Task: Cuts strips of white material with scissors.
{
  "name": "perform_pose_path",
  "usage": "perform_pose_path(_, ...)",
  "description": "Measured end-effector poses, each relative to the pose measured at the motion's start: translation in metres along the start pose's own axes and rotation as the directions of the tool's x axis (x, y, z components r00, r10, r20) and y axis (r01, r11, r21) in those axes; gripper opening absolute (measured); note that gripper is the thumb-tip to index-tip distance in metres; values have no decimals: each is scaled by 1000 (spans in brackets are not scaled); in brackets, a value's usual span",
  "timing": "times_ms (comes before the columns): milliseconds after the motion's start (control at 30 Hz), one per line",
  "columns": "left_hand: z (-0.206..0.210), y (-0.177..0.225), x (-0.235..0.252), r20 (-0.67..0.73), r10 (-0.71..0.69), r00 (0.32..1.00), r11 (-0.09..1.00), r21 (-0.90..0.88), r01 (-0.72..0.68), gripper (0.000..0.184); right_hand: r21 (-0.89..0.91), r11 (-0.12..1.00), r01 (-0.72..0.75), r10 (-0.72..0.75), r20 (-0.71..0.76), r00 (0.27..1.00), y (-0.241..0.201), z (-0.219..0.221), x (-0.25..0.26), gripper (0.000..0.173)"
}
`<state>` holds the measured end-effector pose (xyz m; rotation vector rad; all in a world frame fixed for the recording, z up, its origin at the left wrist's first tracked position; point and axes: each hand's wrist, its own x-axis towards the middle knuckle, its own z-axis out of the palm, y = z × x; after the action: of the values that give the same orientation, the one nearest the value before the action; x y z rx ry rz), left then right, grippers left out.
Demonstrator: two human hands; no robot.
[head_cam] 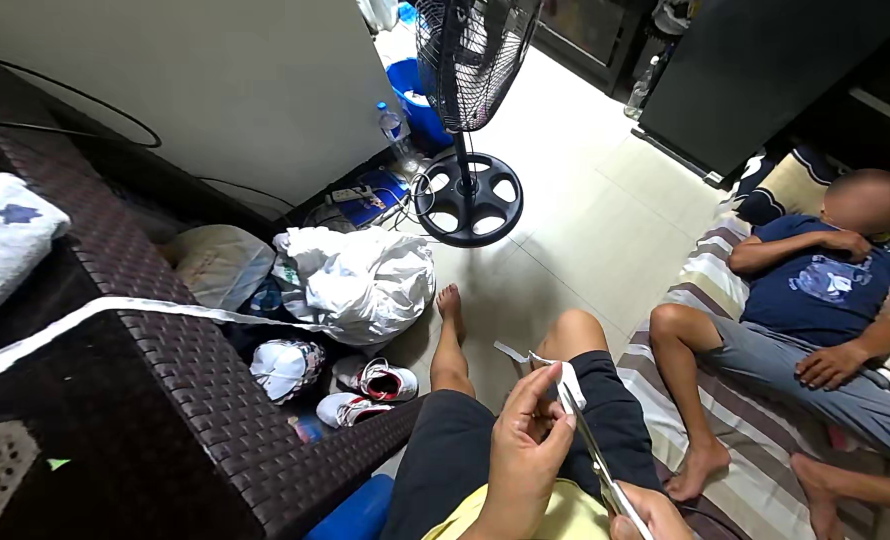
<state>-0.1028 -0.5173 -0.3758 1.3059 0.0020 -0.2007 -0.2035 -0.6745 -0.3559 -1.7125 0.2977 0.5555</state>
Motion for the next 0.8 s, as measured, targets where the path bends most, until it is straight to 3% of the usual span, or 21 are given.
perform_pose_path(200, 0, -2, -1, -8, 4, 1000, 1000, 7, -4, 50, -18, 1000, 14, -14, -33, 999, 1, 1, -1, 63)
perform_pose_path(400, 2, -3, -4, -27, -33, 999, 999, -42, 32, 53, -11, 1000, 9, -9, -61, 998, 1, 4, -1, 51)
perform_pose_path(600, 1, 3, -2, 35, -218, 975, 967, -131, 221, 59, -19, 999, -34, 32, -73, 997, 1, 5, -3, 46)
perform_pose_path(800, -4, 9, 6, 1, -255, 967, 962, -102, 253, 38, -53, 997, -58, 54, -73, 996, 0, 3, -7, 47)
